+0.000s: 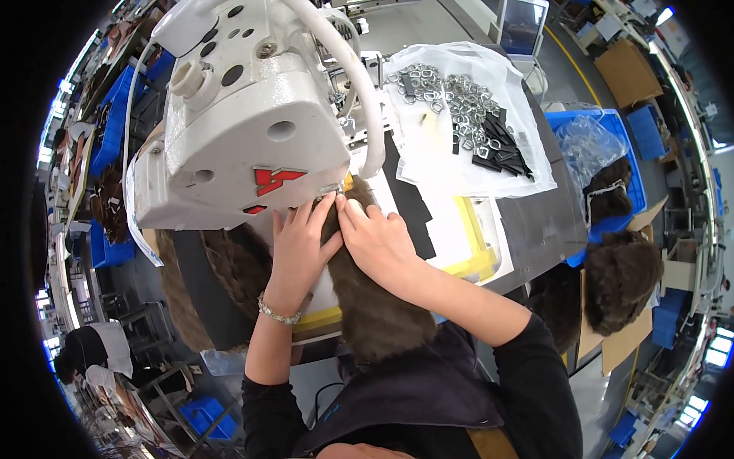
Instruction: Sewing faux fur materials and attaching hardware components using an industrial sewing machine.
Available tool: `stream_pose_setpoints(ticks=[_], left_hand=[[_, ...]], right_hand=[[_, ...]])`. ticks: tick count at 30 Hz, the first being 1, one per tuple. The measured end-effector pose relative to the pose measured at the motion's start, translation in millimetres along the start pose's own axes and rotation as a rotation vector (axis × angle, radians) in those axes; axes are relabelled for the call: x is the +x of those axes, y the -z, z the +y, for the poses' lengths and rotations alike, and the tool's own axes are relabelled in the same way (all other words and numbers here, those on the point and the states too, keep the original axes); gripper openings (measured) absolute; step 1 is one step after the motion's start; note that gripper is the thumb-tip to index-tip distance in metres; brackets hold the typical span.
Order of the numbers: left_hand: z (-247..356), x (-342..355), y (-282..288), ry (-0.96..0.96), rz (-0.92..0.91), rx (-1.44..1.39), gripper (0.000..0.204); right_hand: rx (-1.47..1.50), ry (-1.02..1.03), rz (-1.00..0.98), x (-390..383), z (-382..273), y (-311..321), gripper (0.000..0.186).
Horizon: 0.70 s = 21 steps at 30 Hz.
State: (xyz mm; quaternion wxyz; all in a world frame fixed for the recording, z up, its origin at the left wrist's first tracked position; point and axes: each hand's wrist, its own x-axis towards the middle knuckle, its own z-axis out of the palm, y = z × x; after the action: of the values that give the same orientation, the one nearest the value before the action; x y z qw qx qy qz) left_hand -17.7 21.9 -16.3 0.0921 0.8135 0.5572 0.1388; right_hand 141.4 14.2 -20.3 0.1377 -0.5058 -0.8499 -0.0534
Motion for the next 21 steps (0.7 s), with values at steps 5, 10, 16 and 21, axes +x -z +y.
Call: stream_pose_setpoints(ticks=[5,10,16,21], left_hand=[[2.5,1.2,0.4,0.021,0.006,-0.012,0.056],[1.3,3.3,-0.1,0.036,-0.035,0.019,0.055],[0.1,5.4,-0.2,0.052,-0.048,0.017,0.055],[-1.6,8.2,0.0,0.038,0.006,0.023,0.053]], right_hand=[[0.024,-0.021,-0.004,1.2,1.1,-0.4,0.052],[0.034,-0.016,-0.014,2.6,1.6,-2.5,0.052],[0.016,-0.001,0.021,5.3,3.3,-6.8,0.053],[0.012,-0.015,0.04,5.9,2.3,-11.8,0.053]])
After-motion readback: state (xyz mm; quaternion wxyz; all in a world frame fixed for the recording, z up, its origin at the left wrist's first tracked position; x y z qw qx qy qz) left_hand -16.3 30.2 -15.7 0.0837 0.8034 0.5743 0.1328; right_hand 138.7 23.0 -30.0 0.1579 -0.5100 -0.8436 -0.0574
